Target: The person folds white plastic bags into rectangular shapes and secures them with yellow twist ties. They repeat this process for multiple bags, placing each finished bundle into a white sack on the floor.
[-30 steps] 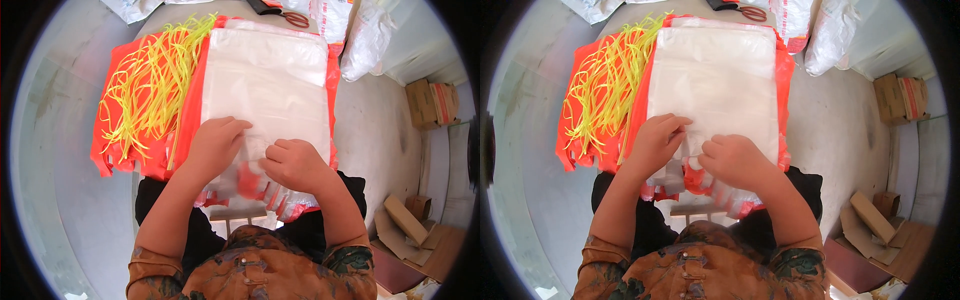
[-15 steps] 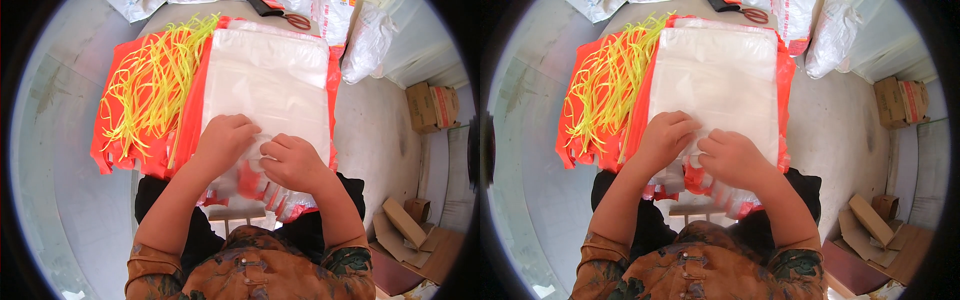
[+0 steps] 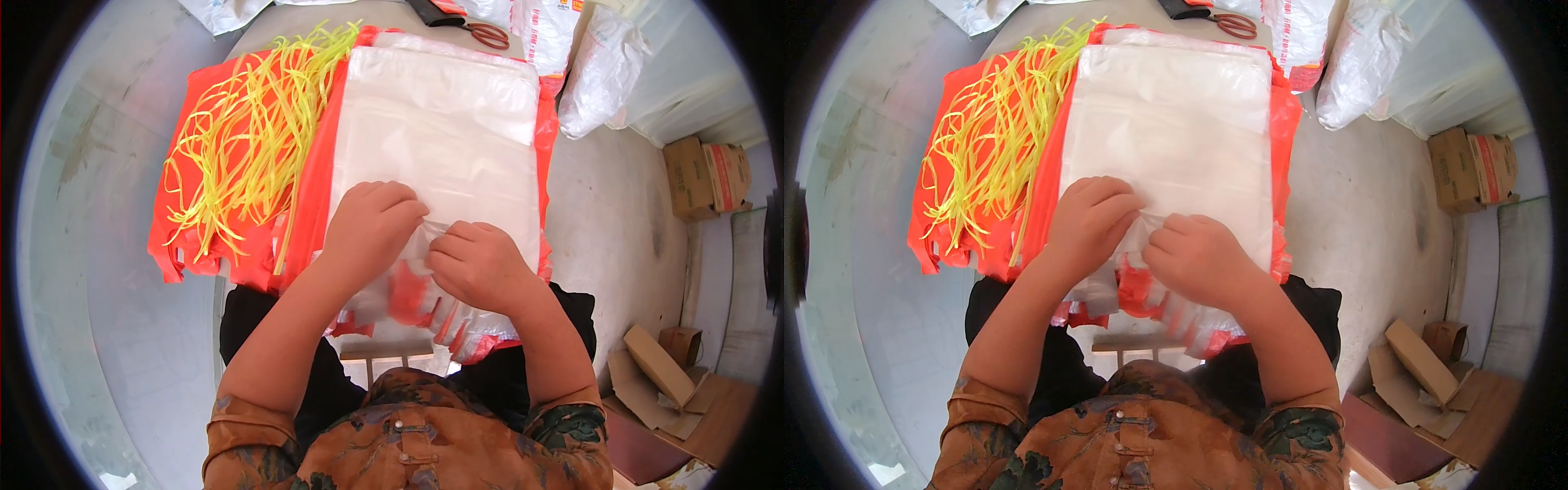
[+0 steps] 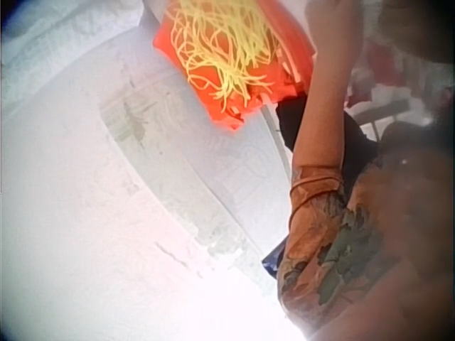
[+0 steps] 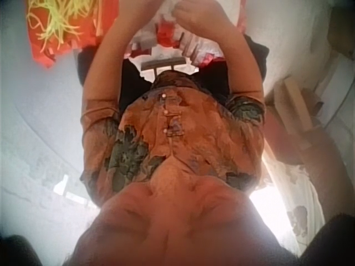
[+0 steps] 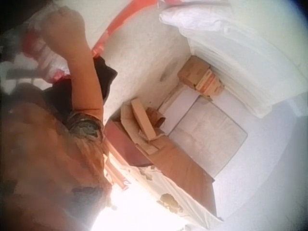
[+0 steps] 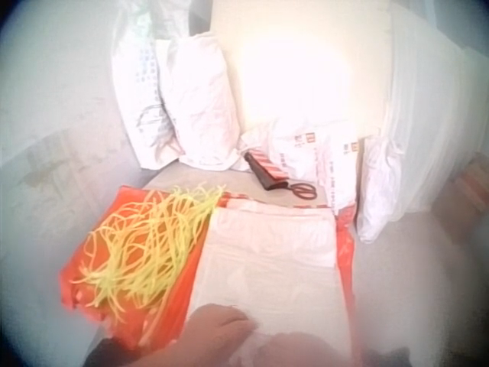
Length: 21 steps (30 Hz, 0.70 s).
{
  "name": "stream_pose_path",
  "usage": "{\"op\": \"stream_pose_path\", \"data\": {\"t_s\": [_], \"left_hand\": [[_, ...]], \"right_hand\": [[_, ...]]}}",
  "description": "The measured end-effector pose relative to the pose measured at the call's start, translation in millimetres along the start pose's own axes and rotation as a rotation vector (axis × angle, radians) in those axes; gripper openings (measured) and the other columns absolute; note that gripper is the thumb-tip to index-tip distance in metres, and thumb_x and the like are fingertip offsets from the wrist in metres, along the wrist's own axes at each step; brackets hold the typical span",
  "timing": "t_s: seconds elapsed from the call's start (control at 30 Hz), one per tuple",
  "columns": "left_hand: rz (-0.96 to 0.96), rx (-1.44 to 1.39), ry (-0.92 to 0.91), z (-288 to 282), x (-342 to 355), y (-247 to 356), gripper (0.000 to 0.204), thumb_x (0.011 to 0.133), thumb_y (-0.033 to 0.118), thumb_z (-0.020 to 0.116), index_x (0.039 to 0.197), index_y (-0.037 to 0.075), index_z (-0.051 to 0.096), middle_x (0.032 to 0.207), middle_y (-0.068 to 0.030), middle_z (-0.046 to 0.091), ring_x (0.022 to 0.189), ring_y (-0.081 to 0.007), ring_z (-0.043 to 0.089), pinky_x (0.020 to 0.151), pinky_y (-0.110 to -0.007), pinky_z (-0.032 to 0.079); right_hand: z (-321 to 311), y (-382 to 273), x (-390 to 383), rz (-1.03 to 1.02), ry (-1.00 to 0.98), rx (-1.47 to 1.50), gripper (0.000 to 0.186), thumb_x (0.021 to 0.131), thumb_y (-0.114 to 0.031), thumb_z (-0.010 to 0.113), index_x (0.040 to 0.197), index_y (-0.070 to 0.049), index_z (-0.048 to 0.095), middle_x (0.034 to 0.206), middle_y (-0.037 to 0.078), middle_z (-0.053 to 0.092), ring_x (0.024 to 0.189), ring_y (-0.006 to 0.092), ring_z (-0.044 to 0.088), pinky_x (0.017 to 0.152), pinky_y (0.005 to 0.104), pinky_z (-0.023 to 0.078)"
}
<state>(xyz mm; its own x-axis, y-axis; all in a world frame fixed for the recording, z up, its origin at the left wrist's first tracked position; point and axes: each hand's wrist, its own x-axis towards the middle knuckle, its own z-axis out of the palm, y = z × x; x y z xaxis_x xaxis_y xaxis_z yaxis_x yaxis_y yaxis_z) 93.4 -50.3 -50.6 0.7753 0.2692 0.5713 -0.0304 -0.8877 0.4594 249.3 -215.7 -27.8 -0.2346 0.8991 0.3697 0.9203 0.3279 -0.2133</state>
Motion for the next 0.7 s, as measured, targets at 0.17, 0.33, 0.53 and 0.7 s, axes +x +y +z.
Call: {"op": "stream_pose_path", "data": {"t_s": [0.17, 0.33, 0.53, 0.7], "left_hand": [[0.037, -0.096, -0.123, -17, -12, 15, 0.026, 0.073, 0.002, 0.076, 0.097, 0.008, 0.069, 0.099, -0.0064, 0.07, 0.094, -0.0309, 0.065, 0.083, -0.043, 0.051], [0.024, -0.121, -0.213, -22, -9, 24, 0.026, 0.072, 0.004, 0.078, 0.096, 0.008, 0.067, 0.099, -0.0057, 0.071, 0.095, -0.0295, 0.066, 0.086, -0.043, 0.05], [0.018, -0.103, -0.226, -7, -14, 13, 0.023, 0.075, 0.004, 0.079, 0.095, 0.008, 0.068, 0.098, -0.0055, 0.071, 0.093, -0.0298, 0.066, 0.085, -0.042, 0.051], [-0.202, -0.325, -0.226, -7, -12, 13, 0.02, 0.083, -0.002, 0.074, 0.101, 0.004, 0.071, 0.099, -0.0084, 0.073, 0.089, -0.0271, 0.065, 0.075, -0.035, 0.053]], "right_hand": [[5, 0, 1, 0.092, 0.108, 0.089, 0.014, 0.071, -0.009, 0.074, 0.08, -0.012, 0.064, 0.075, 0.002, 0.059, 0.073, 0.0236, 0.061, 0.062, 0.0368, 0.052], [1, -1, -1, 0.22, 0.07, 0.207, 0.014, 0.077, -0.007, 0.078, 0.087, -0.008, 0.07, 0.077, 0.006, 0.066, 0.076, 0.0272, 0.065, 0.063, 0.0394, 0.054], [-12, 8, -3, 0.299, 0.034, 0.395, 0.013, 0.086, -0.009, 0.078, 0.098, -0.006, 0.076, 0.083, 0.009, 0.07, 0.076, 0.0274, 0.066, 0.067, 0.0375, 0.054], [-43, 31, -21, 0.786, 0.109, 0.546, 0.016, 0.1, -0.015, 0.071, 0.107, -0.001, 0.075, 0.089, 0.005, 0.072, 0.077, 0.0142, 0.066, 0.07, 0.0302, 0.053]]}}
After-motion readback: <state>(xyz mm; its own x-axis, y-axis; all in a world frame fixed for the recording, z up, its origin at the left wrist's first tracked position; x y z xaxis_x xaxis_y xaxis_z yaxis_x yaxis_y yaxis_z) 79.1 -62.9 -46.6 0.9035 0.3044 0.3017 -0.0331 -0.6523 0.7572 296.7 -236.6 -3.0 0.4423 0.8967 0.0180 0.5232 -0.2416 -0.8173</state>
